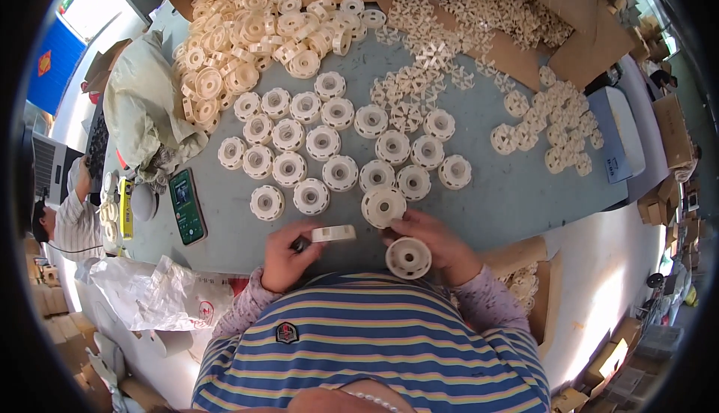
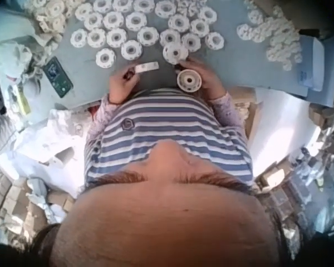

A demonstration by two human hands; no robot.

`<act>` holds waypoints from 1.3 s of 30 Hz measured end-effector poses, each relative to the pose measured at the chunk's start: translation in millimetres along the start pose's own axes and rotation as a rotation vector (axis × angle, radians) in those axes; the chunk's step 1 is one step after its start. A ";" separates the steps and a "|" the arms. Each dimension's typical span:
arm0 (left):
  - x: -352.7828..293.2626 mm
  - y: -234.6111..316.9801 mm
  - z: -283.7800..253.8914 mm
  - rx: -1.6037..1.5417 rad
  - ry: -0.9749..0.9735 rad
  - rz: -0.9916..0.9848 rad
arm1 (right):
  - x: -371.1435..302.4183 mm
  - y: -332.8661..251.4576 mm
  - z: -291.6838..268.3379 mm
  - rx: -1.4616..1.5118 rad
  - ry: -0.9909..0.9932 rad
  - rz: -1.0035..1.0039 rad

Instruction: The person assembles plastic valve or filter components by hand, inserting internal springs and gears into plastic housings.

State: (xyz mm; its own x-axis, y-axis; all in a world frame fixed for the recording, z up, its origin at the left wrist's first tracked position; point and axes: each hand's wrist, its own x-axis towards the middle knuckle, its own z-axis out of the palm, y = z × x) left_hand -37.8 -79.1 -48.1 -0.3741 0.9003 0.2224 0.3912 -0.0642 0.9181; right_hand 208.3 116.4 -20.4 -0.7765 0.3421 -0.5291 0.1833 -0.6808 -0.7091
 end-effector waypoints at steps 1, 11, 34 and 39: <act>-3.6 1.1 -8.1 0.228 -0.023 0.124 | -2.6 0.5 -6.6 -0.018 0.009 0.088; -18.9 13.8 -25.0 0.379 -0.358 0.034 | -7.6 -9.8 -44.6 -0.574 0.035 0.032; 28.4 36.9 27.7 -0.852 -0.325 -0.685 | -5.6 19.1 18.7 -0.578 0.101 -1.000; 27.9 40.7 34.3 -0.810 -0.449 -0.551 | -24.8 9.8 11.2 -0.481 0.115 -0.792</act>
State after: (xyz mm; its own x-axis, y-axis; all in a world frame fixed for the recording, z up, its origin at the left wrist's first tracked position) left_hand -3.4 -41.8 -15.8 0.0791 0.9576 -0.2771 -0.4717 0.2809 0.8359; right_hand 222.6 94.0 -9.0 -0.7221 0.6715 0.1662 -0.1241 0.1106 -0.9861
